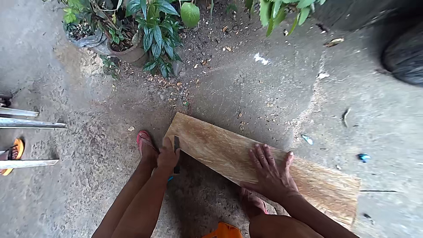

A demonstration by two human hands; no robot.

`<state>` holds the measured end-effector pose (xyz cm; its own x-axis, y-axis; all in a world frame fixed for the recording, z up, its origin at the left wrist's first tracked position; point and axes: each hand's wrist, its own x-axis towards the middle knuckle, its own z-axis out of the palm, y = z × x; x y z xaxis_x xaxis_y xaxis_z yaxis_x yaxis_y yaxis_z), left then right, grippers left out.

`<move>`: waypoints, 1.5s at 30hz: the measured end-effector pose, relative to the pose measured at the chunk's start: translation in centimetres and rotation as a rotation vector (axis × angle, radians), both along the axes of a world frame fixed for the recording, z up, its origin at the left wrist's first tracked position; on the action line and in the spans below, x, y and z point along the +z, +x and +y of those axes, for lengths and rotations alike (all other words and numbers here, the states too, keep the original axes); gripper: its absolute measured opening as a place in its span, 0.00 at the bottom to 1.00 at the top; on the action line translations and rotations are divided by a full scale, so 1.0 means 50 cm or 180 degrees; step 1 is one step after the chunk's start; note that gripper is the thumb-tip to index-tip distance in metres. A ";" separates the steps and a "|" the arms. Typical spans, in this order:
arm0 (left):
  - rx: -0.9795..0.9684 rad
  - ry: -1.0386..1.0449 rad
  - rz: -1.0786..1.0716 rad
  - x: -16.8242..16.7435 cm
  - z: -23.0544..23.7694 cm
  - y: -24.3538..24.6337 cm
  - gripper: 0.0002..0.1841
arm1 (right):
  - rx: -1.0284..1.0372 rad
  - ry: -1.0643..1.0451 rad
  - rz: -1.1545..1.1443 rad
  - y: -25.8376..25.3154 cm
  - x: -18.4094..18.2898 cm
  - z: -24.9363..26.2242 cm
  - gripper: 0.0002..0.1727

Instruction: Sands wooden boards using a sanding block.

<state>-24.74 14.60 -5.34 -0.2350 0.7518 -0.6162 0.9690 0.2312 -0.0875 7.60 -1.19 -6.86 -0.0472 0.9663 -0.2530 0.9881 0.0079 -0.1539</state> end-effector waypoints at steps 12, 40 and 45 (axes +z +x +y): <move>-0.0133 -0.0036 -0.0109 0.009 -0.018 0.014 0.48 | 0.0013 -0.0064 -0.0028 0.002 0.001 -0.001 0.79; -0.1277 -0.0246 -0.0500 0.060 -0.074 0.155 0.47 | -0.0013 -0.0408 0.0012 0.003 0.014 0.010 0.78; -0.0260 -0.0016 -0.0126 0.006 0.071 0.090 0.48 | -0.0027 -0.0377 0.0008 0.002 0.012 0.008 0.79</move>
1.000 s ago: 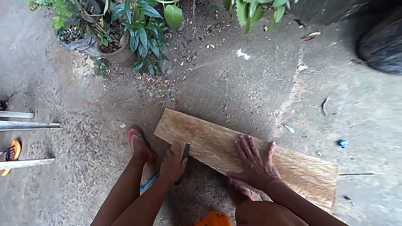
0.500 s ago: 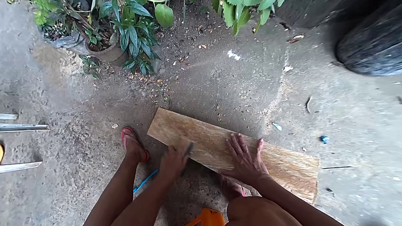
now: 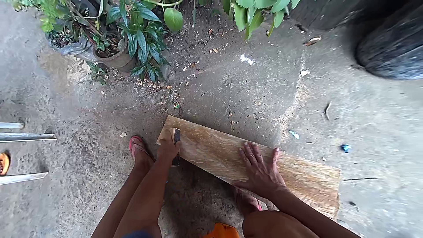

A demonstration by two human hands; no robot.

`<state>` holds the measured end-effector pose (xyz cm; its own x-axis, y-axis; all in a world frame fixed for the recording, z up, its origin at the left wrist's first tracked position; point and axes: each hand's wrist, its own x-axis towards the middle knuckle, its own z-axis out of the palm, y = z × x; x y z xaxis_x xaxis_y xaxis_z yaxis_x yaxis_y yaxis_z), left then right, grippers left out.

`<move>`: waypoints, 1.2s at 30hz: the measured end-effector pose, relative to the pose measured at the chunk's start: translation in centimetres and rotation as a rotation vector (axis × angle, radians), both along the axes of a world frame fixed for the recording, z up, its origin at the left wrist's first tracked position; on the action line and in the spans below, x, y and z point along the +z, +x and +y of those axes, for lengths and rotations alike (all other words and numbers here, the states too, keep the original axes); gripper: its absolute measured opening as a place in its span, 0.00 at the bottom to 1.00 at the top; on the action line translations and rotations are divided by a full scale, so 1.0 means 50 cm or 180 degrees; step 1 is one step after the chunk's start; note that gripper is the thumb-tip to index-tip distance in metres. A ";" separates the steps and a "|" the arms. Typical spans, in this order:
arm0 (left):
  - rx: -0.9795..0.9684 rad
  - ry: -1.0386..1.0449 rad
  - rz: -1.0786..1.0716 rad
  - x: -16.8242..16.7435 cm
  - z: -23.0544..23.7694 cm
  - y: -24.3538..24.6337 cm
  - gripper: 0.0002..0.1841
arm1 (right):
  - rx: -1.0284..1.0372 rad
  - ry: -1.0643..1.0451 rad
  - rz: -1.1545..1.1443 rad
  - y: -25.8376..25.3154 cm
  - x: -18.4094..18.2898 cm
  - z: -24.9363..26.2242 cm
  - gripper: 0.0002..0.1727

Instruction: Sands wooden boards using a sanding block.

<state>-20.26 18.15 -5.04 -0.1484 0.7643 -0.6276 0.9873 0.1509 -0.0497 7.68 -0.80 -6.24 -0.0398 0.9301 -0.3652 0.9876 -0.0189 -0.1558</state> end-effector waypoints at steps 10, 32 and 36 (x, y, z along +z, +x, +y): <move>-0.0270 0.0036 -0.0096 0.006 -0.024 0.004 0.47 | -0.0022 0.0119 0.0027 -0.001 -0.005 -0.002 0.79; -0.0254 0.0085 0.0062 0.006 -0.008 0.027 0.46 | 0.0009 0.0060 0.0025 -0.002 0.000 -0.001 0.79; -0.0376 -0.0003 -0.0082 0.020 -0.033 0.056 0.49 | 0.0000 0.0025 0.0073 0.000 0.000 0.000 0.78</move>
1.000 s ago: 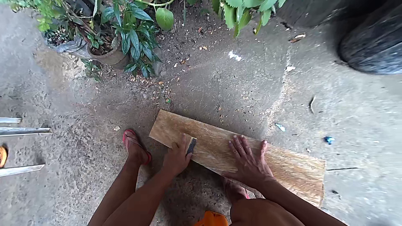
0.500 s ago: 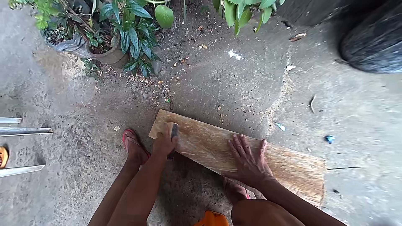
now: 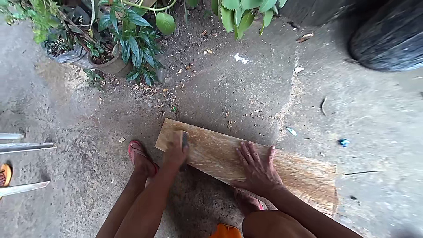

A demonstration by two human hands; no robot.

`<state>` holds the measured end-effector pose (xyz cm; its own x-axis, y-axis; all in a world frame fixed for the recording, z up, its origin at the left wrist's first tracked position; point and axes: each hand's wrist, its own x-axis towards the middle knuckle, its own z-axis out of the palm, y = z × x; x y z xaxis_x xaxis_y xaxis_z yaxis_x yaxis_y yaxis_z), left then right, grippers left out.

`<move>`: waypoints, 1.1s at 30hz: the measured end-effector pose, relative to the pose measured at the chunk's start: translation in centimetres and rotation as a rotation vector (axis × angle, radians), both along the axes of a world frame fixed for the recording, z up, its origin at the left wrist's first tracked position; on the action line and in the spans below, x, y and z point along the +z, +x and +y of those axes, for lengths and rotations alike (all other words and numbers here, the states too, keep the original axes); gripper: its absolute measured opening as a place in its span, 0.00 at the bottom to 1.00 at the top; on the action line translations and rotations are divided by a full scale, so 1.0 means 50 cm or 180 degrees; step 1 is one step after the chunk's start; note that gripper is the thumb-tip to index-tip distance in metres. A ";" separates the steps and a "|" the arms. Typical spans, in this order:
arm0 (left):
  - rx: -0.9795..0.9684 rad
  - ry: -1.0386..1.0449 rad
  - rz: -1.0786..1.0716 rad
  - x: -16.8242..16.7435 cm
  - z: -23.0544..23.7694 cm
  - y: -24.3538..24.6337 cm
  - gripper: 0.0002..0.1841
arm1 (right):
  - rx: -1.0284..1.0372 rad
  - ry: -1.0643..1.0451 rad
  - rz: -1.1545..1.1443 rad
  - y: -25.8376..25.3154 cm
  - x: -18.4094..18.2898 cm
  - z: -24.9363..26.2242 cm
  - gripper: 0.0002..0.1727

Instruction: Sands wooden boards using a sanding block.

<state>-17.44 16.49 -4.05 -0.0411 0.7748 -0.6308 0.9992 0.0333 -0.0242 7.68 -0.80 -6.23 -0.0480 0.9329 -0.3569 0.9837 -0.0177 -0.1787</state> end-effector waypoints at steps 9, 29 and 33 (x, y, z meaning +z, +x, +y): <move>0.3130 -0.0790 -0.4403 0.056 -0.124 -0.051 0.27 | -0.0027 -0.0030 0.0152 0.003 0.006 0.001 0.77; 0.0129 0.0907 -0.0320 -0.065 0.003 0.003 0.42 | 0.0008 -0.0104 0.0018 0.002 0.004 0.003 0.77; -0.0115 0.0851 -0.0410 -0.055 -0.021 0.010 0.44 | 0.0003 -0.0144 0.0014 0.002 0.003 0.004 0.78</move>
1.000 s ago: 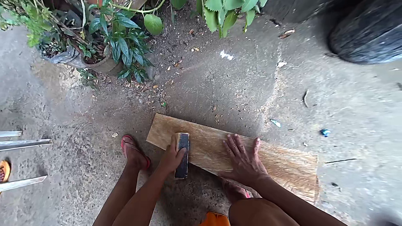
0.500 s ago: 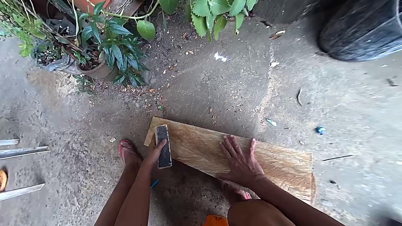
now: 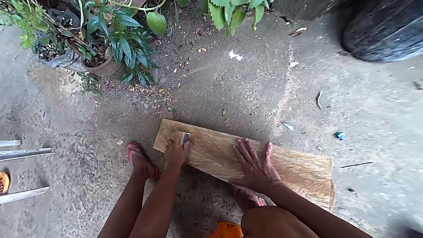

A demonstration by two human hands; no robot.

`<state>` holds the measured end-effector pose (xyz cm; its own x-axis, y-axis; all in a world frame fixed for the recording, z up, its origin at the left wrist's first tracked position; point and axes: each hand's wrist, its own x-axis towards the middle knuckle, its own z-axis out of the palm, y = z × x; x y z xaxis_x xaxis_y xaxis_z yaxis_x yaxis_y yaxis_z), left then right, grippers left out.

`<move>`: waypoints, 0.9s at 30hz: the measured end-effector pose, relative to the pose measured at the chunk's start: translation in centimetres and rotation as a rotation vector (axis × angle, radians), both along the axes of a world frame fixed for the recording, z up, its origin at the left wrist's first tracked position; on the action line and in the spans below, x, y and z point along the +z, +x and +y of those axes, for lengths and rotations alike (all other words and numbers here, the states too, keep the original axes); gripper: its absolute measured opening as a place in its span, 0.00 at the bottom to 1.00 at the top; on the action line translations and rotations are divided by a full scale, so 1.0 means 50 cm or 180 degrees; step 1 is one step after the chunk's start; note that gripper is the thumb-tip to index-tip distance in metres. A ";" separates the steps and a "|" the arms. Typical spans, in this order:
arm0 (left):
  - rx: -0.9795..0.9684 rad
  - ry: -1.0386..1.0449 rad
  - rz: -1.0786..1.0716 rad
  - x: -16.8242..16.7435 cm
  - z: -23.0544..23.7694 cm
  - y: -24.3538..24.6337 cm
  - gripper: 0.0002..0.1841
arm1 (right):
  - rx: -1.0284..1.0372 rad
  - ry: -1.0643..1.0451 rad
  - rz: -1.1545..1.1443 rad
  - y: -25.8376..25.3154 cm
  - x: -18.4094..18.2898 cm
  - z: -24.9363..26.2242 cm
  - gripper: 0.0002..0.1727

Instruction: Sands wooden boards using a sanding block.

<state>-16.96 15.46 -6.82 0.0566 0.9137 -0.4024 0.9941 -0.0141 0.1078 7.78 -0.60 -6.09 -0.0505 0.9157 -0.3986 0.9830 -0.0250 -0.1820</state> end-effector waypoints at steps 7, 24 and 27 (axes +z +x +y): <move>0.0162 -0.0153 0.0203 0.002 0.026 -0.047 0.43 | 0.0008 -0.0021 -0.0016 0.000 -0.002 0.000 0.78; -0.0766 -0.0125 -0.0133 0.030 -0.040 -0.006 0.43 | 0.0016 0.0195 -0.0018 -0.003 -0.002 0.000 0.77; -0.0326 -0.0124 0.0039 0.013 0.006 -0.032 0.43 | 0.0041 0.0189 -0.0036 -0.002 -0.002 -0.002 0.77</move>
